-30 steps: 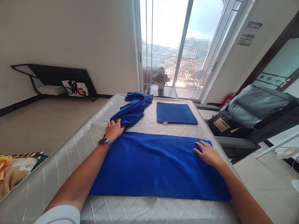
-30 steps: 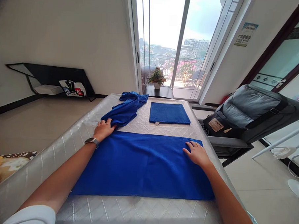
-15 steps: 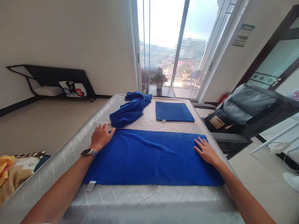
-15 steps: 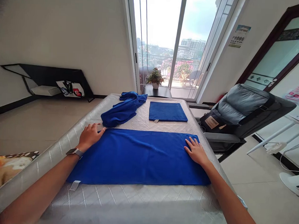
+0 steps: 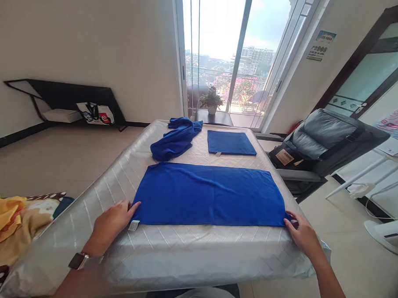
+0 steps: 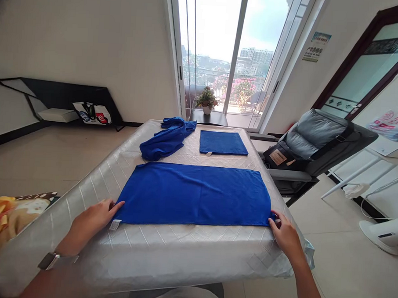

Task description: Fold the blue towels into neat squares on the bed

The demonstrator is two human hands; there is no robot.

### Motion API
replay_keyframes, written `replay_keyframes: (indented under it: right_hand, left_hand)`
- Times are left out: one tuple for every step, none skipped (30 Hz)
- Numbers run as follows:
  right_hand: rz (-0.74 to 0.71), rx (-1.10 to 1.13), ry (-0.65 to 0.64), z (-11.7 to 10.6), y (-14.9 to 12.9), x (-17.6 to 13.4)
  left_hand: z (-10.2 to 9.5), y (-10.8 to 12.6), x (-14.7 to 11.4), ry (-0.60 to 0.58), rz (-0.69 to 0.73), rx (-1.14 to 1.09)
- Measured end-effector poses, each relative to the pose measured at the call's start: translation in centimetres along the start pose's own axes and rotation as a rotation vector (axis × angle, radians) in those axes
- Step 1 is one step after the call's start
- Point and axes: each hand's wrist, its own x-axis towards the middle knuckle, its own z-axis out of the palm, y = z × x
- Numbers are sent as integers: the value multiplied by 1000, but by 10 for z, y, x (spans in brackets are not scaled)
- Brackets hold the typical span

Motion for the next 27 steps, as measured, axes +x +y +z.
replay_keyframes:
  right_hand:
    - [10, 25, -5, 0, -6, 3]
    - [21, 53, -7, 0, -12, 5]
    - [35, 83, -4, 0, -17, 8]
    - [50, 112, 3, -2, -20, 11]
    - [73, 138, 11, -4, -22, 13]
    - [98, 163, 19, -7, -22, 14]
    - [124, 188, 24, -10, -20, 16]
    - [146, 216, 25, -13, -18, 16]
    - [162, 244, 20, -16, -15, 17]
    - [174, 270, 10, -18, -11, 17]
    - [182, 285, -4, -19, -8, 17]
    - [185, 279, -24, -20, -4, 17]
    - [180, 248, -46, -19, -1, 16]
    - [167, 194, -63, -17, 1, 15]
    - [147, 120, -73, -16, 3, 14]
    - [120, 36, -73, -14, 5, 13]
    - [85, -53, -68, -12, 5, 11]
    - [44, -144, -58, -11, 5, 9]
    - [6, -237, -42, -10, 4, 8]
    - [-26, -333, -26, -11, 2, 6]
    - [-50, -427, -6, -11, -2, 4]
    - [-68, -506, 17, -12, -8, 4]
    - [-84, -560, 38, -13, -16, 4]
    - [-105, -581, 53, -14, -27, 5]
    - [-141, -568, 53, -13, -40, 7]
    - [-195, -527, 39, -11, -56, 11]
    - [-264, -468, 10, -7, -75, 16]
  left_hand:
    - [1, 4, -6, 34, 7, 29]
    - [1, 6, -11, 63, 11, 56]
    - [0, 8, -14, 82, 9, 75]
    - [-2, 9, -16, 88, 0, 83]
    - [-5, 8, -18, 86, -16, 80]
    - [-7, 6, -19, 81, -35, 67]
    - [-10, 4, -19, 72, -55, 52]
    - [-12, 1, -18, 62, -71, 36]
    - [-14, -2, -18, 51, -80, 19]
    - [-15, -5, -17, 41, -84, 2]
    - [-15, -8, -16, 33, -86, -15]
    - [-15, -11, -15, 27, -89, -30]
    - [-14, -14, -14, 23, -97, -46]
    - [-13, -17, -14, 21, -107, -64]
    - [-11, -19, -13, 19, -118, -80]
    - [-10, -21, -13, 21, -124, -95]
    - [-9, -23, -13, 26, -122, -110]
    - [-8, -25, -14, 36, -113, -122]
    - [-7, -27, -15, 45, -101, -132]
    - [-6, -29, -16, 49, -93, -138]
    - [-6, -30, -17, 46, -93, -143]
    - [-6, -32, -19, 37, -99, -141]
    - [-6, -33, -20, 34, -101, -131]
    - [-7, -34, -21, 52, -91, -104]
    - [-9, -33, -21, 95, -71, -58]
    - [-12, -29, -20, 159, -45, -1]
    - [-15, -22, -17, 228, -10, 52]
